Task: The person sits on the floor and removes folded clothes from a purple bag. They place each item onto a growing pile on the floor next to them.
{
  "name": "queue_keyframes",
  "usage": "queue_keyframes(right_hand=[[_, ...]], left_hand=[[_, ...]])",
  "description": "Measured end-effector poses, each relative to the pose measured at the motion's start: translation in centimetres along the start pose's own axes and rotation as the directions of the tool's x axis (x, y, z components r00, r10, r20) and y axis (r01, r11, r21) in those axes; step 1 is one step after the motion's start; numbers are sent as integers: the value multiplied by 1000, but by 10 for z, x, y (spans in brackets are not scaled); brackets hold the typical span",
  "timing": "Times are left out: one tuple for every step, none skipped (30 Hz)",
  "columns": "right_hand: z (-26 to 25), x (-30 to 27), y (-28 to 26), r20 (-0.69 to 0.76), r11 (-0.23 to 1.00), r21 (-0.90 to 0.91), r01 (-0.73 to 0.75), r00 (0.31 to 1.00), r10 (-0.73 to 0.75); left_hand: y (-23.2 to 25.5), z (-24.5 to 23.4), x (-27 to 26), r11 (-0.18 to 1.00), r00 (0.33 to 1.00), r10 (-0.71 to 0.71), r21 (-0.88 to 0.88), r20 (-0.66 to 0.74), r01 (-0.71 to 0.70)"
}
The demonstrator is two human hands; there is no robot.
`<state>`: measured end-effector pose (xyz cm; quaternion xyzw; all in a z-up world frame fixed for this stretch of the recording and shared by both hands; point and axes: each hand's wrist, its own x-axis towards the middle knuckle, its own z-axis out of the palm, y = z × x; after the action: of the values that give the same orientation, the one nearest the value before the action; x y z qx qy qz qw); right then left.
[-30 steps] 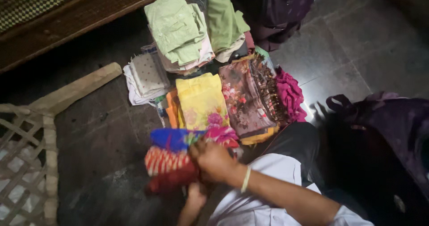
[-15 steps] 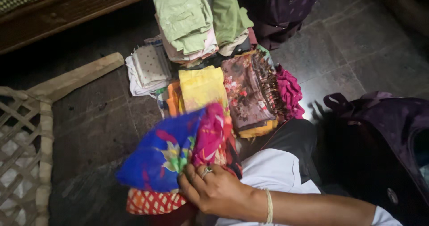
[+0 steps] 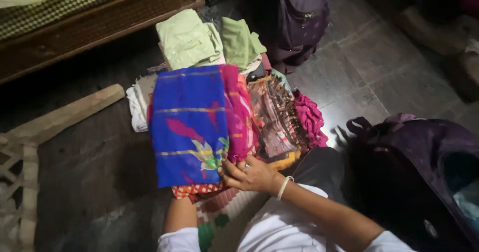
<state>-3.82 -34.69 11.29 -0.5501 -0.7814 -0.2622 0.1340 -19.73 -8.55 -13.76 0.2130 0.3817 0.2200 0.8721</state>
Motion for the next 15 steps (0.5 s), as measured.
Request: queue_keyframes(right_hand=[[15, -7, -2, 24, 1000, -14, -15, 1000, 15], [28, -14, -4, 48, 999, -28, -29, 998, 30], [41, -19, -7, 96, 999, -8, -51, 994, 51], [53, -24, -10, 144, 997, 11, -74, 987, 71], [63, -27, -11, 191, 995, 25, -96, 977, 90], [70, -31, -15, 203, 995, 21, -99, 975, 93], [78, -34, -18, 208, 995, 10, -102, 973, 98], [87, -36, -18, 213, 994, 0, -105, 972, 103], [92, -38, -21, 233, 993, 29, -115, 967, 105], [97, -40, -22, 253, 990, 59, -126, 961, 107], [102, -44, -23, 269, 988, 85, -131, 957, 104], [106, -47, -25, 279, 987, 77, -140, 954, 113], [110, -48, -26, 288, 987, 70, -147, 950, 122], [113, -49, -27, 297, 986, 63, -155, 946, 130], [115, -50, -28, 317, 986, 63, -152, 940, 124]], left_hand=[[-1, 4, 10, 1000, 1000, 0, 2, -2, 0], [-1, 6, 19, 1000, 1000, 3, 3, -3, -3], [-1, 9, 26, 1000, 1000, 5, 4, -11, -5], [-2, 10, 32, 1000, 1000, 6, 5, -14, -6], [1, 14, 40, 1000, 1000, 6, 6, -16, -6], [2, 17, 45, 1000, 1000, 1, 7, -20, -1], [7, 21, 54, 1000, 1000, 10, 16, -16, -10], [11, 24, 62, 1000, 1000, 18, 24, -13, -18], [11, 22, 61, 1000, 1000, 10, 25, -23, -9], [11, 19, 61, 1000, 999, 6, 29, -35, -5], [12, 16, 61, 999, 999, 7, 34, -43, -5], [10, 13, 61, 999, 999, 8, 35, -48, -6], [11, 11, 60, 999, 998, 16, 42, -60, -13], [13, 8, 60, 999, 998, 20, 43, -63, -18], [14, 7, 61, 998, 997, 21, 57, -70, -17]])
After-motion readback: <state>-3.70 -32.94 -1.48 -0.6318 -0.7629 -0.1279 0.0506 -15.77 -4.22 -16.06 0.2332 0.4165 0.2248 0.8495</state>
